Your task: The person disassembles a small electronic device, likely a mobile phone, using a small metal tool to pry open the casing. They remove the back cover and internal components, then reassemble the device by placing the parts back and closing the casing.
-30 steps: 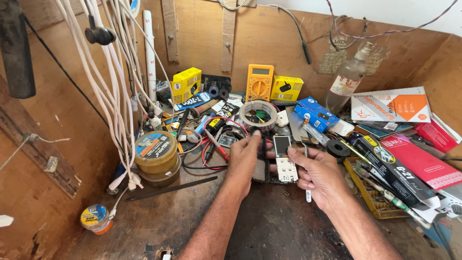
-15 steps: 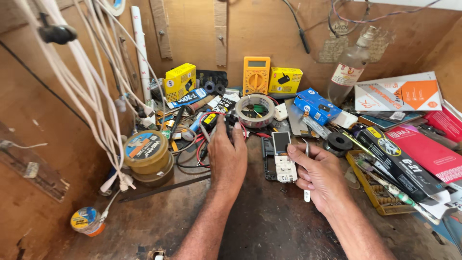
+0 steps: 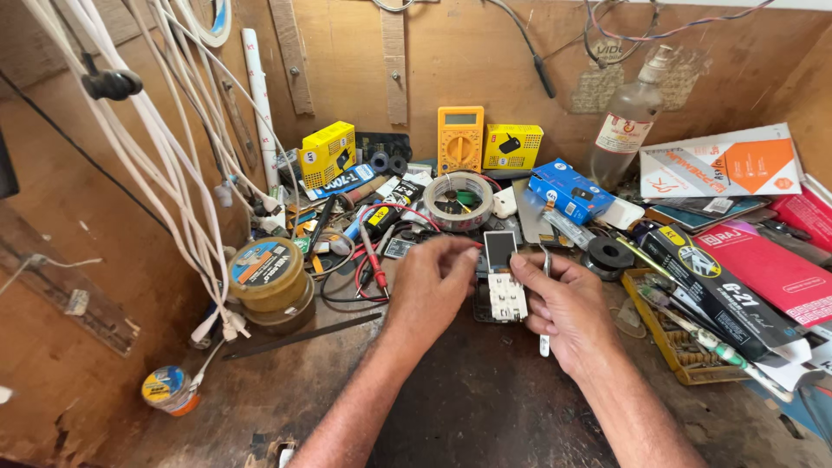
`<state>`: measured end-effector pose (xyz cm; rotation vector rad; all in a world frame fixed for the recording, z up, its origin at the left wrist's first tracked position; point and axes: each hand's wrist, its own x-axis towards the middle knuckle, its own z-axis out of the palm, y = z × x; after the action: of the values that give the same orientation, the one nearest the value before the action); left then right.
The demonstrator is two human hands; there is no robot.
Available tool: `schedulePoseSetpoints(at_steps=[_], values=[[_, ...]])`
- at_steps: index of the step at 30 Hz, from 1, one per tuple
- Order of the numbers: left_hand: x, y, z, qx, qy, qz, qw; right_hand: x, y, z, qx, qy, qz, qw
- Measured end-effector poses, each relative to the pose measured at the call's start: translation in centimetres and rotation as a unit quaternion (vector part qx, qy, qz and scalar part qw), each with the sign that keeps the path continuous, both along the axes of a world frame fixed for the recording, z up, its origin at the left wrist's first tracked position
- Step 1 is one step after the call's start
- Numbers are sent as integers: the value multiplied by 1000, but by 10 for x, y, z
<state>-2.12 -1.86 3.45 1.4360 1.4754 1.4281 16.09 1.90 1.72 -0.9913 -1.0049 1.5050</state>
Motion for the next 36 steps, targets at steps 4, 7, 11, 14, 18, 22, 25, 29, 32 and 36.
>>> schedulePoseSetpoints(at_steps=[4, 7, 11, 14, 18, 22, 25, 29, 32, 36], values=[[-1, 10, -7, -102, -184, -161, 964, -1, 3, 2, -7, 2, 11, 1000], [-2, 17, -14, -139, -252, -243, 926, 1, 4, 0, -8, 4, 16, 1000], [4, 24, -21, -117, -266, -248, 924, 1, 3, -3, 22, -11, 15, 1000], [4, 24, -23, -109, -282, -232, 924, 0, 1, -3, 45, -19, 4, 999], [0, 24, -23, -82, -305, -222, 923, 2, -1, 1, 61, -39, -29, 997], [-2, 22, -24, -43, -328, -189, 924, 13, -3, 0, 194, -254, -167, 933], [0, 21, -29, -27, -357, -168, 918, 25, -5, -6, 341, -469, -235, 781], [7, 27, -31, 17, -357, -155, 921, 25, 0, -11, 384, -616, -225, 650], [22, 26, -35, 24, -321, -139, 936, 25, -4, -9, 420, -613, -250, 621], [28, 23, -39, 12, -282, -106, 954, 22, -11, -7, 370, -406, -197, 812]])
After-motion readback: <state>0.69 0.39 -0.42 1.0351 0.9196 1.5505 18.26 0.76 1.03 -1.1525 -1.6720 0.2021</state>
